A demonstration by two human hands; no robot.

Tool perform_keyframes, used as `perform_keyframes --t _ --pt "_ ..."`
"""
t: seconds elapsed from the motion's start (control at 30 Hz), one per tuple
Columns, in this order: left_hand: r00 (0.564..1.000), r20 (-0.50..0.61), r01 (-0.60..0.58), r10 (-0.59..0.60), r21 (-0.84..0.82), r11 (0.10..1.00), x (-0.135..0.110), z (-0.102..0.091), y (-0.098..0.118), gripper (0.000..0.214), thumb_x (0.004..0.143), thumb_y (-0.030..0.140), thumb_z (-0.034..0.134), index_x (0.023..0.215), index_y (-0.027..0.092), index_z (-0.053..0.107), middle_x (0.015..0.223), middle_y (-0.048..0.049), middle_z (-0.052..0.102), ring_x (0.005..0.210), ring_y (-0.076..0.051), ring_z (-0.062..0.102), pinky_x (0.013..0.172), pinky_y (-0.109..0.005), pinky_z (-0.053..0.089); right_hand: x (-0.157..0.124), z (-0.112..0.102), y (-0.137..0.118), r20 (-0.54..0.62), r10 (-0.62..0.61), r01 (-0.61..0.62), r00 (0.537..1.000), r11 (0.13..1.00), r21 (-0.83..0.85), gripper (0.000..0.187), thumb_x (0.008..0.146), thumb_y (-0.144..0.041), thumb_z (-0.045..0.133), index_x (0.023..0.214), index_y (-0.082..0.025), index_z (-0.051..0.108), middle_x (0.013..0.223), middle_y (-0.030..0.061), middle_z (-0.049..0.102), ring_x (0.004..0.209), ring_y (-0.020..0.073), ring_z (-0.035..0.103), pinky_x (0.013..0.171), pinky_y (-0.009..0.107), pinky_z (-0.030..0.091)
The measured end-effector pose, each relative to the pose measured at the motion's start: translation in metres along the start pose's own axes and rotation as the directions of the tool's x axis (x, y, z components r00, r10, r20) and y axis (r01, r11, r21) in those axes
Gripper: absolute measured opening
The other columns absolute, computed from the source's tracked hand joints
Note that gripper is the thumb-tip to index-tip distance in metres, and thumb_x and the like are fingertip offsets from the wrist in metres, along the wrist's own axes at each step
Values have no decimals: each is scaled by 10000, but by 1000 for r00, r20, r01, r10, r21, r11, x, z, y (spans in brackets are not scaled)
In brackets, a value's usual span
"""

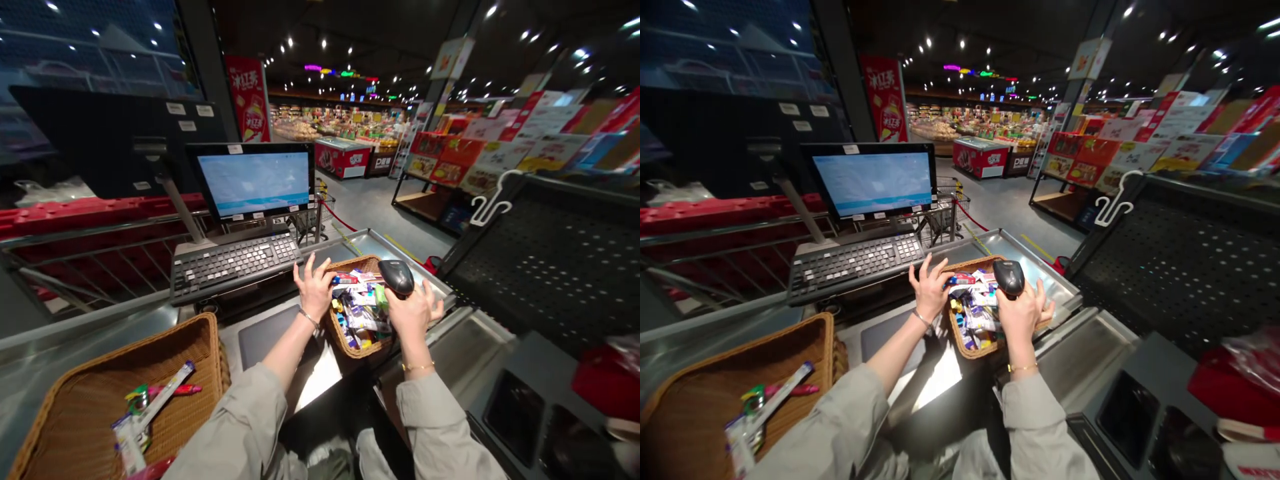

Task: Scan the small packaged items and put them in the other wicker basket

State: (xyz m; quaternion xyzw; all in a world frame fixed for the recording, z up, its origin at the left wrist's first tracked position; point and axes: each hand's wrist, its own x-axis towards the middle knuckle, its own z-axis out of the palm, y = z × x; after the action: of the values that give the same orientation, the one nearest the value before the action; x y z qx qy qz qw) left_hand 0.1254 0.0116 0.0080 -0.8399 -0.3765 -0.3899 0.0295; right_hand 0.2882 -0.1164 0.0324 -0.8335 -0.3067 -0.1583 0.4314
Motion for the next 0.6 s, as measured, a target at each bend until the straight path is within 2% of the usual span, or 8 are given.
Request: perform_keyframes --t 0.4,0.6 --pt "993 83 -81 84 -43 996 16 45 38 327 884 197 549 1142 346 683 1381 -8 608 1460 -308 301 1174 -695 37 7 -9 37 -35 84 -86 996 995 -45 335 749 -491 593 895 -209 700 1017 117 704 1295 341 431 1114 587 88" --pt "964 227 -127 137 -56 990 14 63 46 479 812 303 671 1285 315 597 1464 -67 525 1479 -343 244 1141 -744 17 8 -7 47 -48 109 -111 993 993 -41 359 741 -481 613 940 -197 704 1043 124 700 1307 341 422 1113 580 113"
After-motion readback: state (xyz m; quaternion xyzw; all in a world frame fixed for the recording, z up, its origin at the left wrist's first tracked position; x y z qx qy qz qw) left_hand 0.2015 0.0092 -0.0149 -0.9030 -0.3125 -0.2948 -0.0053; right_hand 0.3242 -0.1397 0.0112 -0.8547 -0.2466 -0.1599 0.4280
